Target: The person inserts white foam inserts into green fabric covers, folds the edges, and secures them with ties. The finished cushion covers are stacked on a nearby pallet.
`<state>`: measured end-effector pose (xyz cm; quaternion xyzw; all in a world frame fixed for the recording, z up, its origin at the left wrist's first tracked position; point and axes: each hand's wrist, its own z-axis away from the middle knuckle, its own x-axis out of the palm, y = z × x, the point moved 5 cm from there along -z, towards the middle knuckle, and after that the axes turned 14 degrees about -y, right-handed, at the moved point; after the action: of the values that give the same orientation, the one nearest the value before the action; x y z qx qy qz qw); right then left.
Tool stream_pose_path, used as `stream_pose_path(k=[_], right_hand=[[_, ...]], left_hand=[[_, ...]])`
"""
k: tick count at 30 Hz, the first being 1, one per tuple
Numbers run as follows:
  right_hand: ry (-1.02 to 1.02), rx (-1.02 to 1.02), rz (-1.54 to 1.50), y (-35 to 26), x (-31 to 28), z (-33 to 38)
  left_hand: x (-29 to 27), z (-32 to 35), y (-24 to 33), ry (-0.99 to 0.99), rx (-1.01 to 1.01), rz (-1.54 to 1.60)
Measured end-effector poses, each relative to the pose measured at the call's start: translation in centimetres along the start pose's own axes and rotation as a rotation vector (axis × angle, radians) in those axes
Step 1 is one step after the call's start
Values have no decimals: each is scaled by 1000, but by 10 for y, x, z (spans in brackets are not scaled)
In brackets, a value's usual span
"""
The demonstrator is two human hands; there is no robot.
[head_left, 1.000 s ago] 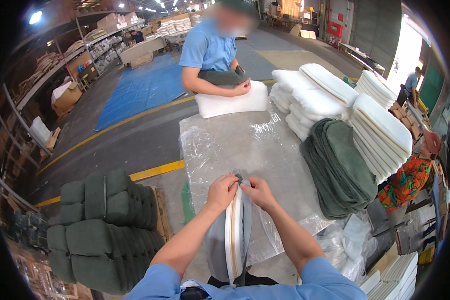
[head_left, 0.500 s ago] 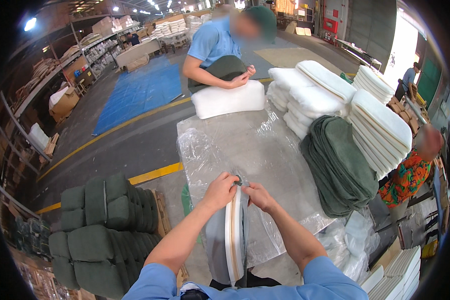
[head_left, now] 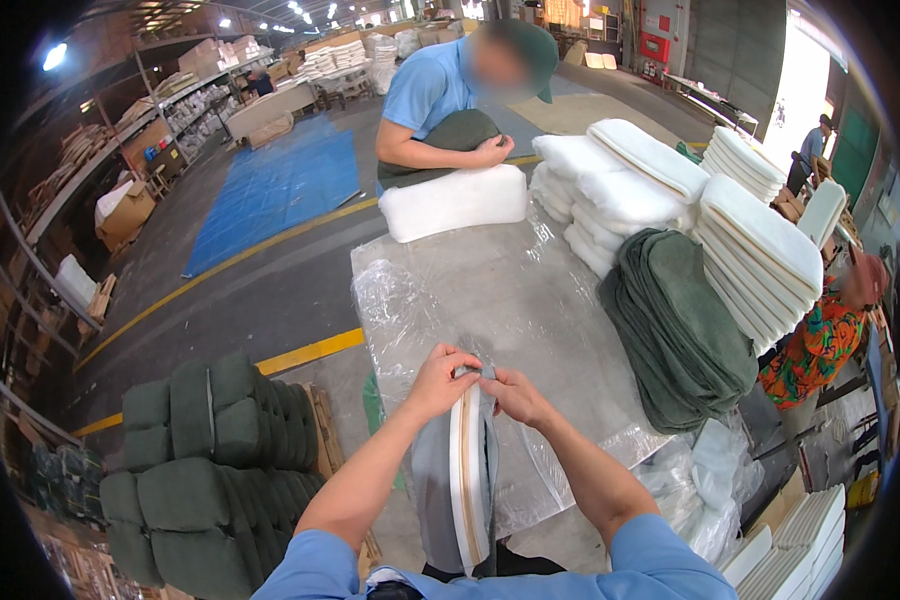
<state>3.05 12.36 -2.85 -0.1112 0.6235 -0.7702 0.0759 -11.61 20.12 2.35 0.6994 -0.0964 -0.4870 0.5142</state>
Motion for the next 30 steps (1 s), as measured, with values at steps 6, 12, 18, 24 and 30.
stream_pose_path(k=[6,12,18,24,30], right_hand=[[0,36,61,-1,-3,-6],[87,42,498,-18,-4,-4],[-5,-164,915,-41,28,-13],[-114,-243,1048,-41,54,-29],[-128,-182,355,-21,20,-53]], left_hand=[[16,-9,-27,196,65,229],[47,-12,-57,303,57,826],[64,-2,-87,380,93,1087],[58,14,-100,335,107,1345],[46,20,-102,345,108,1412]])
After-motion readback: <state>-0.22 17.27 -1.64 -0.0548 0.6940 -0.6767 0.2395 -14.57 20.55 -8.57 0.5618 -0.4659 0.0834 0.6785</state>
